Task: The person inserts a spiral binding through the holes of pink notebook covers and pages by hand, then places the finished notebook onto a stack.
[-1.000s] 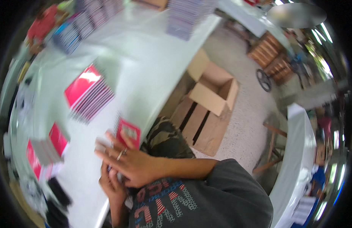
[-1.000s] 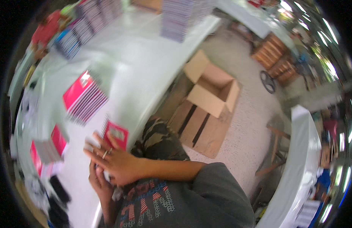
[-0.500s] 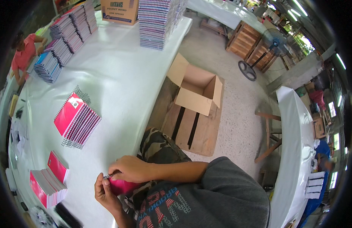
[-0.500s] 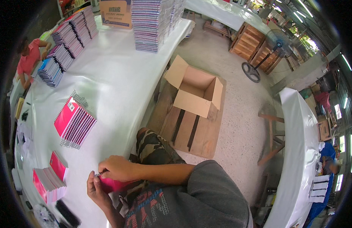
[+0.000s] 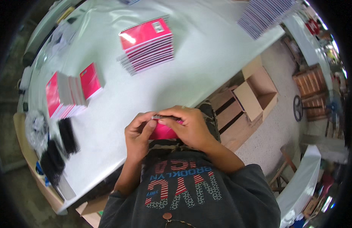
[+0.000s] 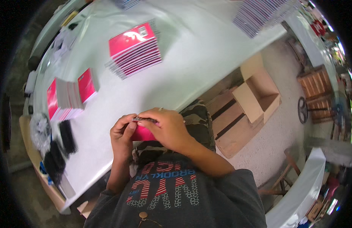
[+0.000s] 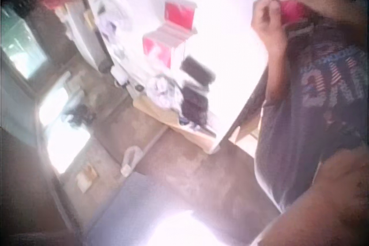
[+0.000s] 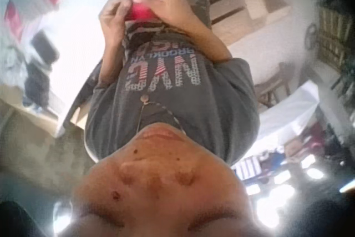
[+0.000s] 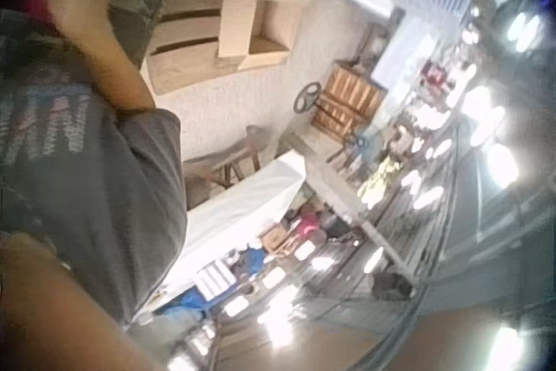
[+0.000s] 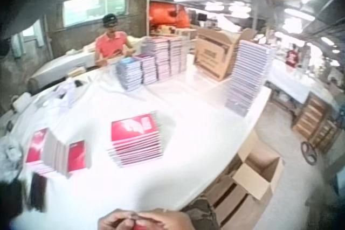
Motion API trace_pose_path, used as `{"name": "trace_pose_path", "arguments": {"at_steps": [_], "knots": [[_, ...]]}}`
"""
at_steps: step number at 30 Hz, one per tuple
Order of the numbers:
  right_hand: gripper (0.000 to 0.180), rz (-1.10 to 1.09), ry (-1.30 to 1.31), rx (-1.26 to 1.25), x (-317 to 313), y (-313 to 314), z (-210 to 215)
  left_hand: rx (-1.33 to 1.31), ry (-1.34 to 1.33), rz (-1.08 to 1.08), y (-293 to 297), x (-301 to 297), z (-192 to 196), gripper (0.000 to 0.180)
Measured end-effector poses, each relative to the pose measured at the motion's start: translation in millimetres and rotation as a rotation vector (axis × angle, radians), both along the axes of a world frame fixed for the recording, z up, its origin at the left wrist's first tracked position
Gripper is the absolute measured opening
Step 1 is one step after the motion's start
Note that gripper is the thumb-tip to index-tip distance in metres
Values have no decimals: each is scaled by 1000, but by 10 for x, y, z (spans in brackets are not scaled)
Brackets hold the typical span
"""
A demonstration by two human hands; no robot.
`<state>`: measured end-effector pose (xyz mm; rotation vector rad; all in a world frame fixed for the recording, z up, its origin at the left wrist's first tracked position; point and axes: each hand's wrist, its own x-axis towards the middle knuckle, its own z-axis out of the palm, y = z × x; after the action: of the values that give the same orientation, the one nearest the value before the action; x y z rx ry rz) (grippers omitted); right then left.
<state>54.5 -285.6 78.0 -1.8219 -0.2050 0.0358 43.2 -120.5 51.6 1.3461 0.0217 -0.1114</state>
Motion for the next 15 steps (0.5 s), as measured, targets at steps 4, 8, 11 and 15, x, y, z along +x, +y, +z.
{"name": "trace_pose_path", "arguments": {"at_steps": [4,8,11,15], "knots": [[19,10,-67,90,3,61,-47,-71,-2,-78,111,2,-8,16],[18,55,-39,142,-20,61,-72,-193,-21,-124,140,31,-3,15],[18,49,-26,174,-41,62,-52,-182,17,-220,191,84,7,18],[18,38,-31,78,-48,79,5,-120,-32,-275,212,127,-9,22]]}}
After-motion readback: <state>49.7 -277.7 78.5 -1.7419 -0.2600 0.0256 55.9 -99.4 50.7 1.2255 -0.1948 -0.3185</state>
